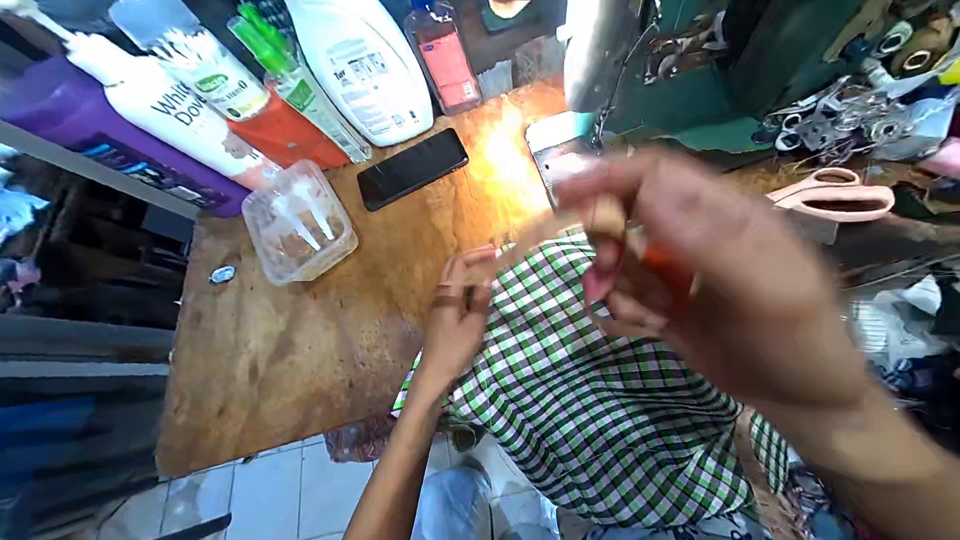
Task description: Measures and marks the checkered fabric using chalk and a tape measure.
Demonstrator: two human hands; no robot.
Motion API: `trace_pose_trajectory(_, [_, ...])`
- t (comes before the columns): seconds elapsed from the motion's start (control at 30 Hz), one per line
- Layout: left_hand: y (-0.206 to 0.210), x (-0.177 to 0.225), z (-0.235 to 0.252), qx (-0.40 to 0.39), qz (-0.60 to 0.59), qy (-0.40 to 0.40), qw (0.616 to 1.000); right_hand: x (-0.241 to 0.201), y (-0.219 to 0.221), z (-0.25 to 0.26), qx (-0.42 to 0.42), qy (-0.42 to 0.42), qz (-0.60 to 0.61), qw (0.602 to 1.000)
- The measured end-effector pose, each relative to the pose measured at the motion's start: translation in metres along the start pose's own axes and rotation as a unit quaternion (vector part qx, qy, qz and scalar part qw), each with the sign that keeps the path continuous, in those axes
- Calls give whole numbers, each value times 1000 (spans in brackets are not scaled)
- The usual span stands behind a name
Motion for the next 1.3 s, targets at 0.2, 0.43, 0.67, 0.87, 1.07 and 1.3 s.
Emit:
trace_pose_trajectory(0.2, [-11, -11, 2, 65, -34, -74, 995, 100, -2, -73, 139, -61, -300, 942])
trace_pose_trajectory(0.43, [7, 1, 15, 18, 85, 1, 996, 115, 5, -74, 97, 17, -250, 963])
trace_pose_trajectory(0.67, [17, 12, 19, -30, 175, 66, 982, 89, 4, -60, 66, -29, -398, 914])
trace_pose_trajectory(0.87, [22, 18, 11, -64, 206, 88, 973, 86, -63, -4, 110, 38, -559, 821])
trace_pose_trajectory(1.07, [29, 20, 11, -87, 226, 92, 966, 110, -96, 35, 56, 33, -633, 771])
trace_pose_trajectory(1.3, [33, 23, 10, -81, 223, 98, 967, 108, -105, 28, 41, 2, -646, 763])
Point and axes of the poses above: each hand's wrist, its own z-axis towards the middle knuckle, its own y-axis out of the palm, x = y × z, the point moved 7 cm from there along z, towards the middle knuckle, and after that the axes turned 9 degrees about y, right-handed, at the moved point
